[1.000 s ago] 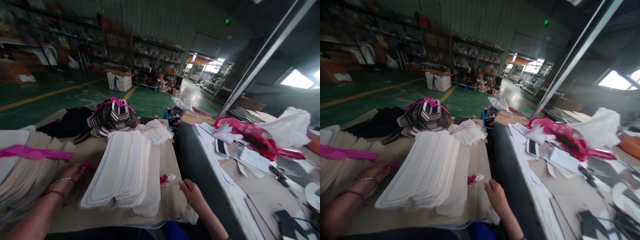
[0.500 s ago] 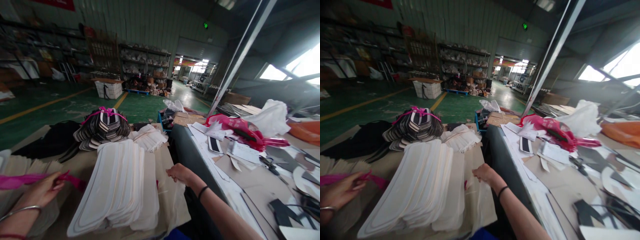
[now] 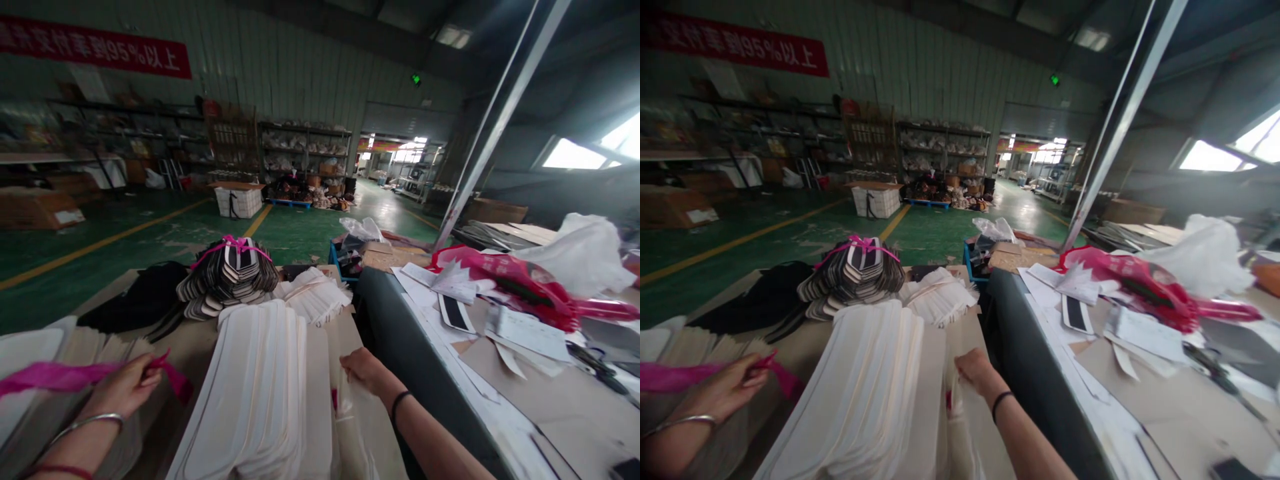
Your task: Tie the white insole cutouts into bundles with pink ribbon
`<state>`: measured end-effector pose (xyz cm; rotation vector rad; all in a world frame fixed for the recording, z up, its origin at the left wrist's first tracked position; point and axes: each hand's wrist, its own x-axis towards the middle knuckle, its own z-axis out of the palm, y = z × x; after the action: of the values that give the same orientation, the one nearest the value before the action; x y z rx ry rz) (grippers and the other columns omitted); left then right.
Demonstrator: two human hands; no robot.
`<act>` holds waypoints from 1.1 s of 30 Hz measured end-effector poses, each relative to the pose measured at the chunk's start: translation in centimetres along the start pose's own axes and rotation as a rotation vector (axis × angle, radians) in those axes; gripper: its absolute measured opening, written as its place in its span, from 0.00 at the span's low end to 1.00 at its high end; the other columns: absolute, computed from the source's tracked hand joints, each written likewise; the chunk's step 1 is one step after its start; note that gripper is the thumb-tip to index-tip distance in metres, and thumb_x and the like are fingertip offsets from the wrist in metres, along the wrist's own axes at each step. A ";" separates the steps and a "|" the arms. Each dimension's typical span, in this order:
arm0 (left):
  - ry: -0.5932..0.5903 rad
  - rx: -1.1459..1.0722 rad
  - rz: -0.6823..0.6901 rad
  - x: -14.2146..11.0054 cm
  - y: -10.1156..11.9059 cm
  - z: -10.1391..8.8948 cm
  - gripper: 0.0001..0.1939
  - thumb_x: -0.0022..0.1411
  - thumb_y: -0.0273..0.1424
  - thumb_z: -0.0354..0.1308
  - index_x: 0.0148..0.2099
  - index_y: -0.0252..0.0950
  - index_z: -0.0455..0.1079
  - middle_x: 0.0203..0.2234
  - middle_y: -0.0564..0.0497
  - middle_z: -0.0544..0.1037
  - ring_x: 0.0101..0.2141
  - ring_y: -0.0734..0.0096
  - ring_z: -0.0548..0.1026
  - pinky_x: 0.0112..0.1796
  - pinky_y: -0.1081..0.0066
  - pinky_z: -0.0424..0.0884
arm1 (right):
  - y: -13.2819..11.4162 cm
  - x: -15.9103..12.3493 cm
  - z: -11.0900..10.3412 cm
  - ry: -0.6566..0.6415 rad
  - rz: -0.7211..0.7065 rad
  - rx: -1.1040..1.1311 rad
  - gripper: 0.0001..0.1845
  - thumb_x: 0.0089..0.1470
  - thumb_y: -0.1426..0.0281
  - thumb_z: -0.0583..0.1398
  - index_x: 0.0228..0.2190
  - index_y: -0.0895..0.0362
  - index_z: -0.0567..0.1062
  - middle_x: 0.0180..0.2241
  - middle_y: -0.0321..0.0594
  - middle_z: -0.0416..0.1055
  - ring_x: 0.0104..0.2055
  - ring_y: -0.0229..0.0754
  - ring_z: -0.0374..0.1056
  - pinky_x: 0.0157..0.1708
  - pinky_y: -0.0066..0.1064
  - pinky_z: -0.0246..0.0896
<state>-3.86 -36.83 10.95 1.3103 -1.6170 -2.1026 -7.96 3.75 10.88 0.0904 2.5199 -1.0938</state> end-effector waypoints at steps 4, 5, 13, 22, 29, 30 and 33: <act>-0.116 0.044 0.050 -3.2 0.5 0.8 0.15 0.63 0.23 0.48 0.22 0.33 0.56 0.14 0.62 0.58 0.14 0.84 0.55 0.15 0.82 0.49 | -2.7 0.3 -0.8 -0.091 0.161 0.108 0.14 0.60 0.65 0.55 0.28 0.62 0.69 0.22 0.30 0.64 0.19 0.29 0.59 0.19 0.22 0.59; -0.145 0.076 0.086 -4.1 0.6 1.1 0.15 0.62 0.24 0.48 0.22 0.34 0.56 0.13 0.61 0.59 0.14 0.84 0.56 0.15 0.82 0.49 | -3.4 0.4 -1.0 -0.115 0.177 0.128 0.15 0.60 0.65 0.56 0.26 0.62 0.69 0.21 0.29 0.63 0.18 0.28 0.57 0.18 0.21 0.57; -0.365 0.325 0.298 -8.2 0.7 2.2 0.17 0.37 0.42 0.56 0.22 0.38 0.51 0.12 0.64 0.57 0.18 0.81 0.54 0.20 0.79 0.51 | -10.5 0.6 -1.2 -0.296 0.193 0.219 0.18 0.61 0.69 0.55 0.20 0.61 0.63 0.16 0.25 0.55 0.14 0.26 0.49 0.13 0.19 0.46; -0.520 0.465 0.424 -8.0 -2.3 4.5 0.13 0.44 0.38 0.53 0.23 0.38 0.52 0.16 0.62 0.55 0.20 0.78 0.54 0.23 0.76 0.51 | -12.4 -0.8 -0.4 -0.226 0.070 0.118 0.13 0.60 0.73 0.53 0.23 0.59 0.62 0.17 0.25 0.54 0.14 0.27 0.47 0.14 0.20 0.41; -0.545 0.462 0.376 -7.1 -2.2 3.7 0.11 0.48 0.38 0.49 0.33 0.38 0.57 0.18 0.62 0.57 0.21 0.77 0.56 0.24 0.75 0.53 | -12.4 -2.2 -1.0 0.014 -0.123 -0.136 0.12 0.52 0.78 0.55 0.21 0.58 0.59 0.24 0.39 0.60 0.28 0.37 0.60 0.21 0.25 0.41; -0.532 0.456 0.375 -7.1 -2.0 3.4 0.12 0.48 0.39 0.49 0.35 0.38 0.57 0.19 0.62 0.58 0.21 0.77 0.56 0.24 0.75 0.54 | -12.8 -2.7 -1.1 0.000 -0.138 -0.153 0.12 0.52 0.77 0.56 0.21 0.57 0.60 0.24 0.39 0.61 0.28 0.38 0.61 0.21 0.25 0.42; -0.486 0.438 0.354 -7.0 -1.3 2.3 0.15 0.48 0.40 0.49 0.38 0.38 0.58 0.19 0.62 0.58 0.21 0.77 0.57 0.23 0.76 0.54 | -14.3 -4.2 -1.9 -0.178 -0.144 -0.157 0.11 0.54 0.71 0.57 0.22 0.57 0.62 0.19 0.35 0.60 0.20 0.34 0.58 0.19 0.25 0.44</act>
<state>-0.84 -30.46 13.55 0.5339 -2.4007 -2.0050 -7.71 -4.41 23.51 -0.2250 2.4704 -0.9077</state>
